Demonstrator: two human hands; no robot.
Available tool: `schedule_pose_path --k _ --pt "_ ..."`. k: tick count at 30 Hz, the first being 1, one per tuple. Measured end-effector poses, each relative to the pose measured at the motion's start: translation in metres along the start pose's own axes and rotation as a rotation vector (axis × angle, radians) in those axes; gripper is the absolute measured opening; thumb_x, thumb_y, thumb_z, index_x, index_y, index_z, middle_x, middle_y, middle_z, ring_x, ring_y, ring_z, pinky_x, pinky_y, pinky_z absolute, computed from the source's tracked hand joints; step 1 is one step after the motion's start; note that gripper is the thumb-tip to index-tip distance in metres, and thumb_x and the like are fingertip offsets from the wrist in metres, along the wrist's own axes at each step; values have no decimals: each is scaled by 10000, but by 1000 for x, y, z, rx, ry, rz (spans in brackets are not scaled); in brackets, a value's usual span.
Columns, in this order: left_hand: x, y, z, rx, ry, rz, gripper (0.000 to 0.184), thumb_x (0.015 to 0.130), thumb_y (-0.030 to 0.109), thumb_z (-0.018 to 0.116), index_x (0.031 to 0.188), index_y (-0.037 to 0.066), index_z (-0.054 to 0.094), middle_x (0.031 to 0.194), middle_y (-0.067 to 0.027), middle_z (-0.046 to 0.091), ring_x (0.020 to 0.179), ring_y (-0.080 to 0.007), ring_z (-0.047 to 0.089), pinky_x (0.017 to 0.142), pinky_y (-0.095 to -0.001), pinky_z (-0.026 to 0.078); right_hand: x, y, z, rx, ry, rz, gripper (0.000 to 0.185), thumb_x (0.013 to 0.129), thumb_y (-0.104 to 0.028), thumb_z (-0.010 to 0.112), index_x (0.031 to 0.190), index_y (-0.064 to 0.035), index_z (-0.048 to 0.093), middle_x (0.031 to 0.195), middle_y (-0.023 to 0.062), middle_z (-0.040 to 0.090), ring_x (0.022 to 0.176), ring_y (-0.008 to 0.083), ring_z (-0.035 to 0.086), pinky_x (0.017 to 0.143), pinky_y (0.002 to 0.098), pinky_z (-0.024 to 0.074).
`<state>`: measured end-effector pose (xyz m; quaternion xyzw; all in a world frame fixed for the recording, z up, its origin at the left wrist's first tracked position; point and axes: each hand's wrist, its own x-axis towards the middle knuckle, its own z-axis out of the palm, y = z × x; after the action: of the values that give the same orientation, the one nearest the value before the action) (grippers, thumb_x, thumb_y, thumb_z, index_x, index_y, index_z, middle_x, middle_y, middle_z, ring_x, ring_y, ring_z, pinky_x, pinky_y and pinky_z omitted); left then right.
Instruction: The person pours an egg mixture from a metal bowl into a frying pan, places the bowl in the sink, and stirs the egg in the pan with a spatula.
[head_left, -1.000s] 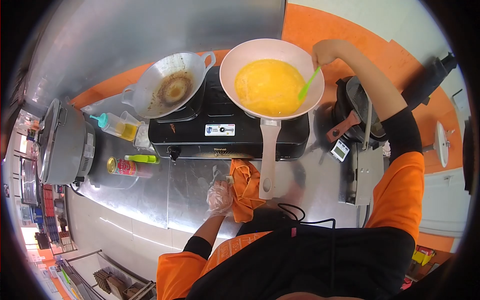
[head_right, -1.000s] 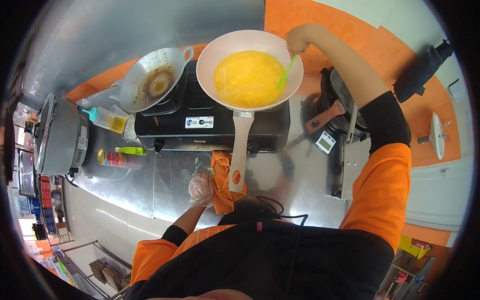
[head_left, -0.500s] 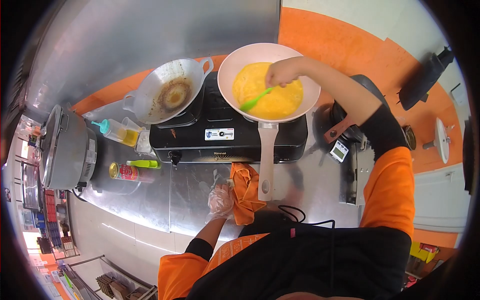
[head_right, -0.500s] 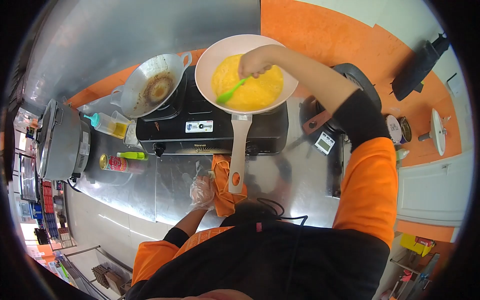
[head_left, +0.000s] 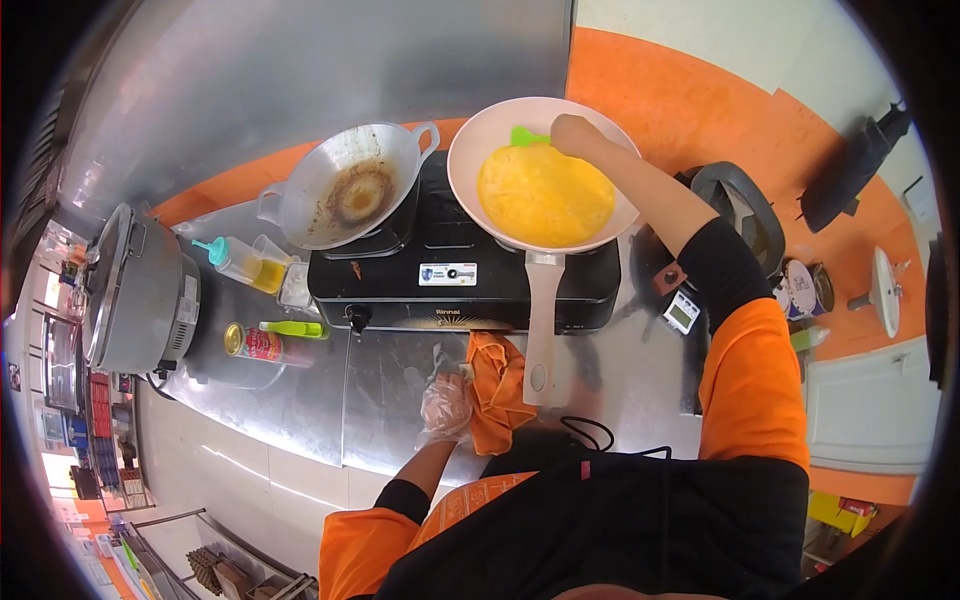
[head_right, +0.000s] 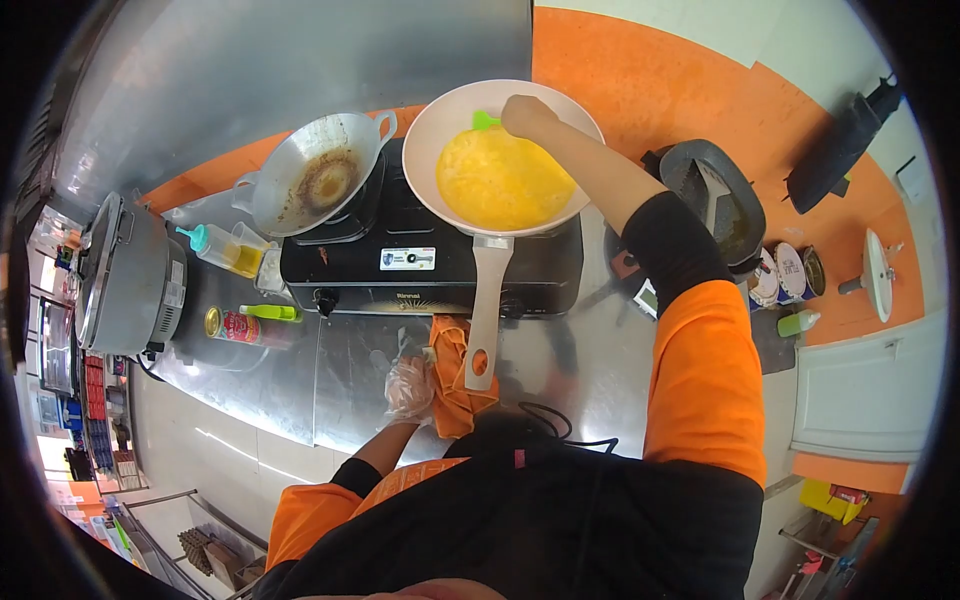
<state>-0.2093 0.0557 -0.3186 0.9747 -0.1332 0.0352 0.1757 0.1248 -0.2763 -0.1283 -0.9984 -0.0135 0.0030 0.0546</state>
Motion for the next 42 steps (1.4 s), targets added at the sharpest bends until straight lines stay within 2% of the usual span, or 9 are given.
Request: schedule_pose_path --k 6,12,24,27,30,33,36,39,42 --pt "0 3 -4 -5 -17 -15 193 794 227 543 873 52 559 859 -164 569 762 -337 575 668 -430 471 -30 23 -46 -25 21 32 175 816 -163 524 917 -116 659 930 108 640 858 275 604 718 374 473" --pt "0 1 0 35 -19 -13 201 797 237 540 869 50 559 856 -168 569 771 -338 574 677 -434 469 -87 43 -117 -141 187 -203 238 776 -94 491 925 -176 658 921 44 647 844 227 609 676 351 473" --pt "-1 0 0 6 5 24 196 781 219 549 875 47 542 851 -168 565 784 -344 563 671 -448 465 -116 25 -149 -638 -199 -24 133 655 -77 613 721 -162 690 797 29 655 788 230 611 622 348 468" --pt "-1 2 -2 27 3 14 189 783 215 550 868 47 544 844 -168 564 778 -344 565 663 -446 466 -112 21 -122 -682 -181 -130 136 637 -96 622 699 -189 700 760 36 658 745 236 621 595 355 471" --pt "0 -2 4 4 26 18 188 791 219 547 864 46 548 835 -169 563 768 -344 567 657 -444 466 -104 20 -122 -511 -315 -275 168 641 -94 610 720 -207 706 753 43 656 721 237 625 573 356 470" --pt "-1 -1 2 -11 28 13 190 802 227 543 858 46 551 827 -171 562 756 -345 569 652 -441 467 -99 16 -136 -598 -248 -201 200 644 -88 604 751 -216 715 751 38 656 713 226 619 577 343 466" --pt "1 -1 0 -16 22 14 194 811 235 540 855 46 551 825 -171 562 747 -346 569 649 -441 467 -104 7 -151 -625 -444 -104 202 659 -99 612 789 -209 720 765 31 660 716 214 615 589 333 462" --pt "1 -2 2 -5 18 19 196 811 234 539 854 43 550 826 -172 562 747 -346 568 651 -442 467 -100 12 -138 -401 -624 -336 187 673 -113 619 811 -187 722 761 38 664 695 193 609 591 330 460" --pt "1 -1 0 -2 12 27 199 806 229 540 859 38 549 831 -173 563 755 -344 567 654 -439 467 -100 12 -140 -271 -555 -322 180 678 -121 621 822 -156 721 745 54 664 682 186 605 608 322 462"
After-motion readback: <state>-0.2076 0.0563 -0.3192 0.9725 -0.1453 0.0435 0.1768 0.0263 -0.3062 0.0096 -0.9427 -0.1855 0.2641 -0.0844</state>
